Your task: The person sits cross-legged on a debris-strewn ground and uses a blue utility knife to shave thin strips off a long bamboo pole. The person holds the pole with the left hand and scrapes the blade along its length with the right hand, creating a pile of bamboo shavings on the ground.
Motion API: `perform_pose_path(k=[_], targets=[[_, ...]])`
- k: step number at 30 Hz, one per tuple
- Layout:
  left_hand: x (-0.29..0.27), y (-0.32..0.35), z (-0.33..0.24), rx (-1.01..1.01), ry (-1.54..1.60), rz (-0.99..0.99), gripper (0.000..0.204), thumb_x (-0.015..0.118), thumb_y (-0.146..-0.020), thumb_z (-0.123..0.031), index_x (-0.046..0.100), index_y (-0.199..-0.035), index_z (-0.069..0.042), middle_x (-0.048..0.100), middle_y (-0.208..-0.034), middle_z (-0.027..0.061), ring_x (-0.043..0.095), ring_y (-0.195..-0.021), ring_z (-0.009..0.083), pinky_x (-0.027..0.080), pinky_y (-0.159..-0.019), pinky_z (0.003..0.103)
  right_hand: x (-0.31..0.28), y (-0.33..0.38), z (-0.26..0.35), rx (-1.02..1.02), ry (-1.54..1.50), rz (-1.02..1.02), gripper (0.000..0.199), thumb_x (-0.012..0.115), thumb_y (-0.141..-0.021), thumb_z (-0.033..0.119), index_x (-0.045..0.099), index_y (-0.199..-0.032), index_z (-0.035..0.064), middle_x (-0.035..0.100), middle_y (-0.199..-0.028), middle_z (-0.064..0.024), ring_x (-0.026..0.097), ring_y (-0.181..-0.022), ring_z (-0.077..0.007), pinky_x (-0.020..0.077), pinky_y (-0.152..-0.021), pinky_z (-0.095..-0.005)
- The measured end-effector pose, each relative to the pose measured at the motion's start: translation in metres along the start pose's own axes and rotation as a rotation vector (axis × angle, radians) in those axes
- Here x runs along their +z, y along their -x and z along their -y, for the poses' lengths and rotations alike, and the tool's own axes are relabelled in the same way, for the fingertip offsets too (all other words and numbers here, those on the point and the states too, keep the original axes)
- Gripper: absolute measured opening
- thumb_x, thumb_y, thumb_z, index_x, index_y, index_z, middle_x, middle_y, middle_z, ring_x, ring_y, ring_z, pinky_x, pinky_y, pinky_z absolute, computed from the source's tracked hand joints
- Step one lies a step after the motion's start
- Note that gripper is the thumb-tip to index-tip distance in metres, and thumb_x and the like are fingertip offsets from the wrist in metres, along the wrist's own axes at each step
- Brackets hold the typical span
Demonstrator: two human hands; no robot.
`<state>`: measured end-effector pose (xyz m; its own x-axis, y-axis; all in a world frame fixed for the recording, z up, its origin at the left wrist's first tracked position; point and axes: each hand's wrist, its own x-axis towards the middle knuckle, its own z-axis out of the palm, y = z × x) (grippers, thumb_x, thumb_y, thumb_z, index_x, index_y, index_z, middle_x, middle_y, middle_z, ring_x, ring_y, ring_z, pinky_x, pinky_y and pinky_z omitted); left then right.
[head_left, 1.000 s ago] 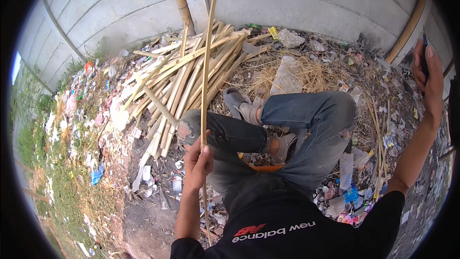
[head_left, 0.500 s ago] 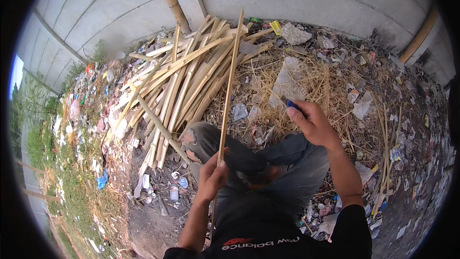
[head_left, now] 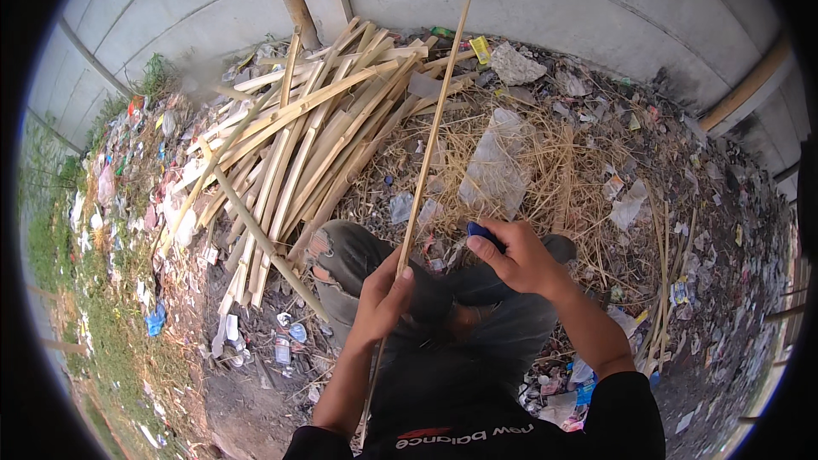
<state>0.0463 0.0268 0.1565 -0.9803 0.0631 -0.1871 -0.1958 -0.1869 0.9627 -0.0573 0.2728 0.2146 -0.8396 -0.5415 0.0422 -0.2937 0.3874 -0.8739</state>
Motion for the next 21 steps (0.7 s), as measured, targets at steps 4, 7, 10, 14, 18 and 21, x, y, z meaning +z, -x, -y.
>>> perform_pose_path(k=[4, 7, 10, 14, 18, 21], targets=[[-0.006, -0.001, 0.026, 0.044, -0.119, 0.057, 0.057, 0.056, -0.113, -0.025, 0.041, -0.161, 0.001, 0.053, -0.093, -0.0001, 0.048, -0.077, 0.0082, 0.038, -0.067, 0.024, 0.045, 0.029, -0.021, 0.062, 0.075, -0.009, 0.053, 0.062, -0.106, 0.049, 0.068, -0.093, -0.0019, 0.061, -0.067, -0.0164, 0.060, -0.058, -0.0264, 0.0464, -0.058, -0.0390], [-0.015, 0.008, 0.043, 0.066, -0.244, 0.084, 0.054, 0.057, -0.110, -0.019, 0.044, -0.157, 0.006, 0.069, -0.134, 0.0170, 0.065, -0.122, 0.0223, 0.049, -0.104, 0.033, 0.090, 0.044, -0.028, 0.074, 0.125, -0.045, 0.058, 0.061, -0.103, 0.058, 0.072, -0.094, 0.0018, 0.065, -0.066, -0.0207, 0.069, -0.065, -0.0424, 0.0524, -0.060, -0.0482], [-0.018, 0.019, 0.056, 0.105, -0.315, 0.118, 0.053, 0.058, -0.109, -0.016, 0.046, -0.155, 0.007, 0.067, -0.138, 0.0236, 0.063, -0.132, 0.0278, 0.047, -0.110, 0.037, 0.116, 0.048, -0.032, 0.065, 0.259, 0.002, 0.059, 0.056, -0.103, 0.060, 0.073, -0.100, 0.0039, 0.068, -0.067, -0.0213, 0.070, -0.066, -0.0450, 0.0544, -0.061, -0.0533], [-0.019, 0.035, 0.059, 0.041, -0.398, 0.111, 0.051, 0.057, -0.109, -0.016, 0.047, -0.153, 0.007, 0.068, -0.133, 0.0281, 0.065, -0.130, 0.0308, 0.048, -0.107, 0.037, 0.118, 0.043, -0.029, 0.025, 0.433, 0.087, 0.060, 0.052, -0.105, 0.061, 0.073, -0.104, 0.0047, 0.068, -0.066, -0.0214, 0.069, -0.066, -0.0468, 0.0552, -0.062, -0.0554], [-0.014, 0.035, 0.044, 0.069, -0.408, 0.126, 0.050, 0.056, -0.110, -0.018, 0.047, -0.152, 0.006, 0.068, -0.129, 0.0286, 0.067, -0.126, 0.0313, 0.050, -0.105, 0.038, 0.101, 0.027, -0.046, 0.056, 0.563, -0.020, 0.062, 0.052, -0.105, 0.061, 0.073, -0.099, 0.0031, 0.068, -0.066, -0.0216, 0.069, -0.066, -0.0467, 0.0550, -0.063, -0.0546], [-0.016, 0.051, 0.052, 0.014, -0.432, 0.211, 0.050, 0.055, -0.111, -0.019, 0.046, -0.156, 0.001, 0.058, -0.094, 0.0030, 0.053, -0.085, 0.0100, 0.045, -0.074, 0.027, 0.056, 0.007, -0.073, 0.198, 0.425, -0.246, 0.060, 0.056, -0.105, 0.058, 0.073, -0.091, 0.0017, 0.067, -0.064, -0.0223, 0.069, -0.065, -0.0458, 0.0541, -0.061, -0.0533]])
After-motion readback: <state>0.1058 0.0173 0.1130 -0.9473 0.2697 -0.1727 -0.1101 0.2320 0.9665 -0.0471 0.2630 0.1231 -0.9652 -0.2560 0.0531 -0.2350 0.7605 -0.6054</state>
